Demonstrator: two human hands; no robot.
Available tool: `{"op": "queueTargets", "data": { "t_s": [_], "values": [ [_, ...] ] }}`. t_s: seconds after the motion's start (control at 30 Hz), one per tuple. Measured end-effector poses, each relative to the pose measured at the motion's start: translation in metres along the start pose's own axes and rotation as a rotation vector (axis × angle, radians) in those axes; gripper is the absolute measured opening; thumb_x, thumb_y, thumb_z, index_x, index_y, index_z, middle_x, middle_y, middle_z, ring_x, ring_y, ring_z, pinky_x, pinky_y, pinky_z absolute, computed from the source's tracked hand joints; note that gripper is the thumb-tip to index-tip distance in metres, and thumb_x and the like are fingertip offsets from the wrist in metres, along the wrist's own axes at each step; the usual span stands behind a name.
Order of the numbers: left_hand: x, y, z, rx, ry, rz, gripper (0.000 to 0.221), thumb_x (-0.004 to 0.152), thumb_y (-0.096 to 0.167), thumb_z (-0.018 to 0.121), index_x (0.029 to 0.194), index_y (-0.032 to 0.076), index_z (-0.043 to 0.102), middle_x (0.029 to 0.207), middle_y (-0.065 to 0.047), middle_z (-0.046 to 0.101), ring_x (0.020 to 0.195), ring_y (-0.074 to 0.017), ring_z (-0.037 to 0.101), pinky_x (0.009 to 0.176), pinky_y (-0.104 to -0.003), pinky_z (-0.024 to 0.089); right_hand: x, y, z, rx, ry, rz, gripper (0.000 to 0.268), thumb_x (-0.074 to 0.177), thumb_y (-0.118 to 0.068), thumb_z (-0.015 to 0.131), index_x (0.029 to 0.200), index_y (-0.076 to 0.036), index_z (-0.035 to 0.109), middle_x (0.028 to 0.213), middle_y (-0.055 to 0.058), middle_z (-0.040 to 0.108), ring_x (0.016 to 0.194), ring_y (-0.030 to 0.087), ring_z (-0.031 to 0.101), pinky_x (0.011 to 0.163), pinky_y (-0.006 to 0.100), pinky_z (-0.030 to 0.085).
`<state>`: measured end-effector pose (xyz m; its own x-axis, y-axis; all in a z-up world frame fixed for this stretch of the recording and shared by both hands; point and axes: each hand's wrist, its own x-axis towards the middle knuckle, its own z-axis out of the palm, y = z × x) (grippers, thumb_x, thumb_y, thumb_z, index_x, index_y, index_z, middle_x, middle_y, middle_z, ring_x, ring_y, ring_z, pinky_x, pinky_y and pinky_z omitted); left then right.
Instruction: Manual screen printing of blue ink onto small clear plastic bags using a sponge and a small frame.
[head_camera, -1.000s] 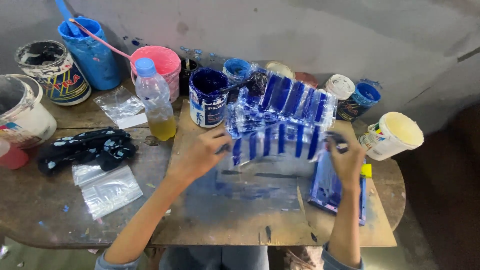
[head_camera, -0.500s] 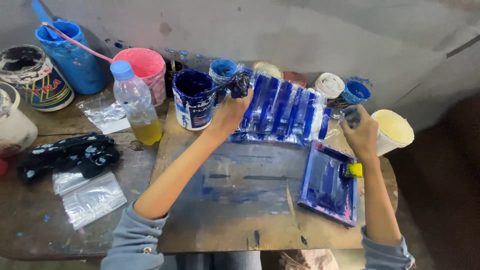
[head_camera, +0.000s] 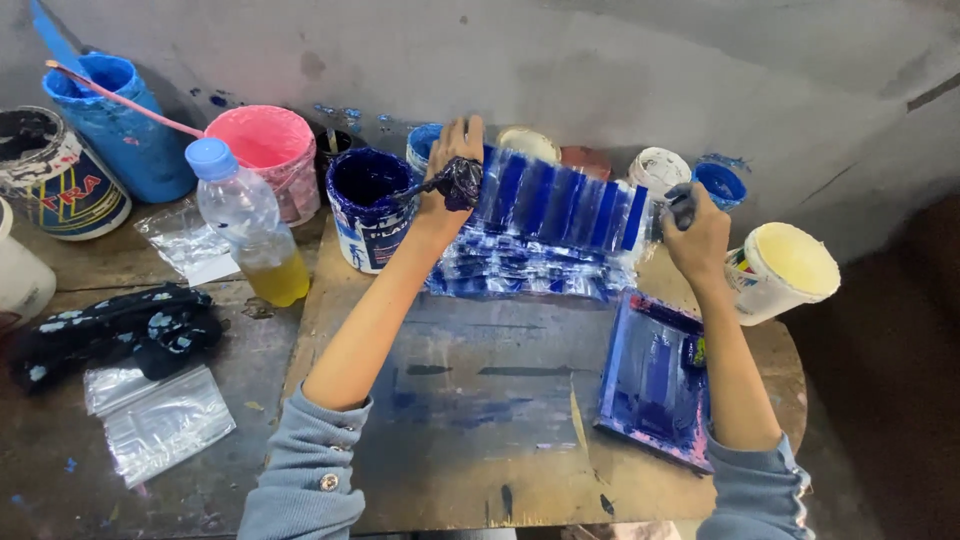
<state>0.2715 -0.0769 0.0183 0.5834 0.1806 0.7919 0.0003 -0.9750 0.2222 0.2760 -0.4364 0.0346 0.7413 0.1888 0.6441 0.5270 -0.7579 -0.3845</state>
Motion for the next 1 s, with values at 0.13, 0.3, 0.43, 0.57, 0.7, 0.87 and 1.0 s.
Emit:
{"op": "queueTargets", "data": {
  "t_s": [0.13, 0.3, 0.43, 0.57, 0.7, 0.87, 1.0],
  "values": [
    [0.001, -0.009, 0.012, -0.205, -0.049, -0.124, 0.025, 0.108, 0.018, 0.056, 0.129, 0.006, 0.05, 0.129, -0.021, 0.061, 0.125, -0.032, 0.058, 0.107, -0.05, 0.051, 0.001, 0.007, 0.008, -0.001, -0.028, 0.022, 0.023, 0.09, -0.007, 0.073, 0.111, -0.014, 0.064, 0.084, 0.011, 0.073, 0.071, 0.031, 0.068, 0.069, 0.039, 0.054],
    [0.002, -0.029, 0.029, 0.069, -0.07, 0.171, 0.029, 0.104, 0.013, 0.053, 0.132, 0.011, 0.046, 0.124, -0.015, 0.055, 0.119, -0.0286, 0.058, 0.085, -0.039, 0.058, -0.005, 0.013, 0.015, -0.111, -0.078, 0.048, 0.018, 0.095, -0.01, 0.069, 0.112, -0.014, 0.063, 0.089, 0.01, 0.075, 0.075, 0.03, 0.07, 0.069, 0.04, 0.055],
    [-0.019, -0.018, -0.014, 0.075, -0.09, 0.171, 0.038, 0.105, 0.011, 0.055, 0.142, 0.011, 0.046, 0.132, -0.013, 0.058, 0.133, -0.0273, 0.052, 0.108, -0.043, 0.049, -0.021, -0.028, -0.017, -0.251, -0.119, 0.032, 0.021, 0.099, -0.016, 0.069, 0.118, -0.009, 0.063, 0.094, 0.021, 0.072, 0.085, 0.042, 0.071, 0.072, 0.051, 0.057],
    [-0.051, -0.021, -0.046, 0.178, -0.109, 0.44, 0.043, 0.092, 0.009, 0.064, 0.134, 0.009, 0.058, 0.117, -0.011, 0.065, 0.111, -0.0237, 0.061, 0.095, -0.039, 0.053, -0.068, -0.079, -0.074, -0.26, -0.215, 0.05, 0.035, 0.096, -0.019, 0.067, 0.13, -0.013, 0.059, 0.104, 0.02, 0.061, 0.093, 0.047, 0.068, 0.08, 0.053, 0.055],
    [-0.081, -0.015, -0.073, 0.084, -0.038, 0.586, 0.067, 0.081, -0.003, 0.063, 0.147, 0.003, 0.051, 0.121, -0.017, 0.064, 0.11, -0.0304, 0.065, 0.09, -0.037, 0.055, -0.139, -0.098, -0.117, -0.287, -0.443, 0.112, 0.069, 0.08, -0.046, 0.076, 0.139, -0.019, 0.053, 0.113, 0.023, 0.058, 0.103, 0.05, 0.067, 0.087, 0.056, 0.056],
    [-0.108, -0.022, -0.138, -0.17, -0.347, 0.645, 0.061, 0.09, -0.012, 0.056, 0.148, -0.008, 0.043, 0.156, -0.025, 0.041, 0.149, -0.0366, 0.037, 0.12, -0.045, 0.042, -0.213, -0.078, -0.137, -0.236, -0.631, 0.311, 0.098, 0.061, -0.06, 0.084, 0.145, -0.029, 0.044, 0.134, 0.014, 0.052, 0.112, 0.029, 0.066, 0.095, 0.056, 0.06],
    [-0.122, -0.045, -0.171, -0.221, -0.391, 0.62, 0.052, 0.096, 0.006, 0.058, 0.145, -0.004, 0.049, 0.156, -0.023, 0.044, 0.146, -0.0371, 0.042, 0.117, -0.048, 0.042, -0.233, -0.072, -0.144, -0.259, -0.478, 0.268, 0.091, 0.062, -0.058, 0.082, 0.141, -0.026, 0.049, 0.132, 0.012, 0.054, 0.114, 0.029, 0.063, 0.09, 0.057, 0.059]
  ]
}}
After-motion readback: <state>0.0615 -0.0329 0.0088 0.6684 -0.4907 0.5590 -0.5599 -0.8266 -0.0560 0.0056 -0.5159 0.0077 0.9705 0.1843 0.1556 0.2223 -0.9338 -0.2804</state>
